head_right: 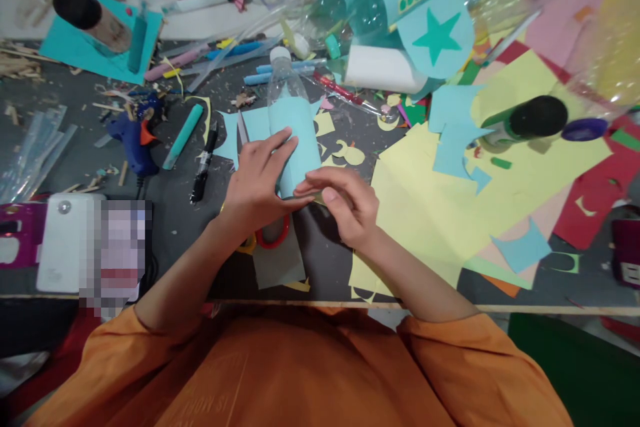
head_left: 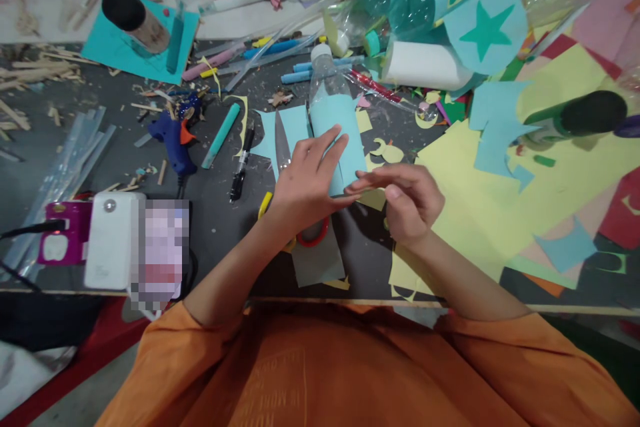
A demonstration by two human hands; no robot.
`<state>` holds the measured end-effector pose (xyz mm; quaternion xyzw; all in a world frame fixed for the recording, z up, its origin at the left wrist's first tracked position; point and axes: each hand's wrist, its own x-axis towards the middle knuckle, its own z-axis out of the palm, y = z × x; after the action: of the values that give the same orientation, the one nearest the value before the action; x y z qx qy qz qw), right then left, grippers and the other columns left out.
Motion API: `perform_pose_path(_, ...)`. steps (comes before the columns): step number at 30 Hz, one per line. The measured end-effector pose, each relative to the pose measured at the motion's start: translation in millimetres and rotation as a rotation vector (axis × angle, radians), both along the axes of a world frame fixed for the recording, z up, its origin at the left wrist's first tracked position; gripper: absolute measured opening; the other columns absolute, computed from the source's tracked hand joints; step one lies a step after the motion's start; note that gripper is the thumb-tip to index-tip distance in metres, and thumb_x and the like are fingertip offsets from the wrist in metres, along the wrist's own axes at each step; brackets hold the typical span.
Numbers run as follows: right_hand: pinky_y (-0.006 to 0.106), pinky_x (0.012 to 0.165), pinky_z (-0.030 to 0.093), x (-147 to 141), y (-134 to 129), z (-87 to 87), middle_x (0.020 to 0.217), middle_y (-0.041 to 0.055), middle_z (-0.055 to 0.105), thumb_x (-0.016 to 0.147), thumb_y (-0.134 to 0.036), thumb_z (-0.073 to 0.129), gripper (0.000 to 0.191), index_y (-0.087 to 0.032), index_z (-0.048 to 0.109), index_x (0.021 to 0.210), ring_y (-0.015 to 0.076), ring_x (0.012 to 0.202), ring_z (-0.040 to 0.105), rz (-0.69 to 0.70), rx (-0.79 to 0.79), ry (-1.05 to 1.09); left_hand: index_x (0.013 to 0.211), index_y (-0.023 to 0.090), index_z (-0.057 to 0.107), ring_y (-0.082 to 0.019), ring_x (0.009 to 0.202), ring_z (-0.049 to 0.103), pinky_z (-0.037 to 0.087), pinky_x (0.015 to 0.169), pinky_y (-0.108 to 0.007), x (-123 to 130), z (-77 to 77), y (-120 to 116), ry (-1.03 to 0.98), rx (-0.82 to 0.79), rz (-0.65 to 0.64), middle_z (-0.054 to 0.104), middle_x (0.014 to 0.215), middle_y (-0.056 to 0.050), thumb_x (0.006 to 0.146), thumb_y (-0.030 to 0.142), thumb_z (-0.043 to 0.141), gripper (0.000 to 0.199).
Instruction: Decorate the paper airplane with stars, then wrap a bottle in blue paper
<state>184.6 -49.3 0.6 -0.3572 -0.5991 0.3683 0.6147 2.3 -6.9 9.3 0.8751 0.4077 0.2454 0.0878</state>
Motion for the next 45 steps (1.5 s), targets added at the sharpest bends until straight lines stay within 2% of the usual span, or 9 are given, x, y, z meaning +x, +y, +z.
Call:
perform_pose_path(3,0.04,0.082,0.063,1,8,-2.9,0.099,0.0021,0.074,0.099,-0.03,0.054,0.022,-0.032,0.068,0.115,0.0203,0.091,0.074,-0.16,0.004,-0.069,0.15,0.018,0.039,-0.037,0.129,0.054,0.054,0.093,-0.044,-2,0.7,0,0.038,-0.038,0.008,0.051,0.149,-0.024,0.09,0.072,0.051,0.081)
perform_pose_path(6,0.046,0.095,0.058,4,17,-4.5,0.113,0.0059,0.071,0.1,-0.038,0.052,0.021,-0.031,0.069,0.111,0.0251,0.111,0.067,-0.179,-0.06,-0.323,0.15,0.018,0.039,-0.037,0.13,0.053,0.055,0.091,-0.043,-2,2.2,-1,0.055,-0.046,0.015,0.051,0.15,-0.023,0.089,0.07,0.056,0.082)
perform_pose_path(15,0.06,0.111,0.047,2,9,-16.8,0.15,0.0127,0.051,0.087,-0.064,0.062,0.069,-0.033,0.044,0.145,0.0352,0.144,0.045,-0.048,-0.18,-0.514,0.13,0.021,0.055,-0.031,0.127,0.059,0.051,0.104,-0.048,7,0.5,-8,0.006,0.094,0.042,0.061,0.141,-0.018,0.1,0.052,0.048,0.045)
perform_pose_path(21,0.064,0.118,0.038,-3,4,-19.3,0.156,0.0126,0.043,0.079,-0.061,0.074,0.081,-0.034,0.038,0.147,0.037,0.149,0.038,-0.1,-0.154,-0.461,0.133,0.02,0.05,-0.028,0.131,0.059,0.049,0.108,-0.044,15,3.1,-18,-0.06,0.167,0.025,0.061,0.141,-0.017,0.1,0.031,0.051,0.035)
perform_pose_path(27,0.058,0.119,0.037,10,14,-6.5,0.142,0.0113,0.057,0.085,-0.043,0.068,0.058,-0.03,0.048,0.138,0.0332,0.14,0.051,-0.182,-0.102,-0.487,0.142,0.018,0.044,-0.031,0.141,0.049,0.047,0.111,-0.048,16,13.7,-20,0.049,0.12,-0.109,0.054,0.149,-0.016,0.093,0.023,0.055,0.05)
perform_pose_path(32,0.049,0.103,0.052,23,28,10.7,0.126,0.0082,0.067,0.08,-0.055,0.072,0.058,-0.028,0.06,0.129,0.031,0.12,0.064,0.027,-0.15,-0.439,0.134,0.013,0.056,-0.03,0.123,0.06,0.05,0.103,-0.046,-3,47.4,-3,0.134,0.167,-0.205,0.065,0.134,-0.017,0.096,0.032,0.052,0.042)
perform_pose_path(35,0.043,0.088,0.056,30,30,21.0,0.118,0.007,0.07,0.077,-0.059,0.073,0.059,-0.027,0.064,0.126,0.0281,0.106,0.067,0.217,-0.19,-0.373,0.128,0.017,0.061,-0.029,0.121,0.059,0.043,0.112,-0.049,-17,78.4,5,0.242,0.162,-0.282,0.069,0.127,-0.012,0.095,0.031,0.056,0.036)
perform_pose_path(39,0.039,0.083,0.055,36,31,26.9,0.12,0.0064,0.069,0.074,-0.056,0.075,0.058,-0.026,0.066,0.123,0.026,0.102,0.067,0.414,-0.299,-0.326,0.13,0.026,0.06,-0.028,0.123,0.059,0.045,0.108,-0.049,-31,110.0,9,0.443,-0.05,-0.318,0.065,0.134,-0.009,0.09,0.025,0.06,0.04)
perform_pose_path(45,0.039,0.089,0.055,35,35,27.2,0.121,0.0056,0.07,0.07,-0.052,0.08,0.055,-0.026,0.07,0.117,0.0261,0.108,0.067,0.605,-0.487,-0.154,0.144,0.032,0.05,-0.028,0.108,0.069,0.054,0.084,-0.036,-43,104.7,13,0.557,-0.279,-0.351,0.066,0.134,-0.008,0.088,0.032,0.063,0.058)
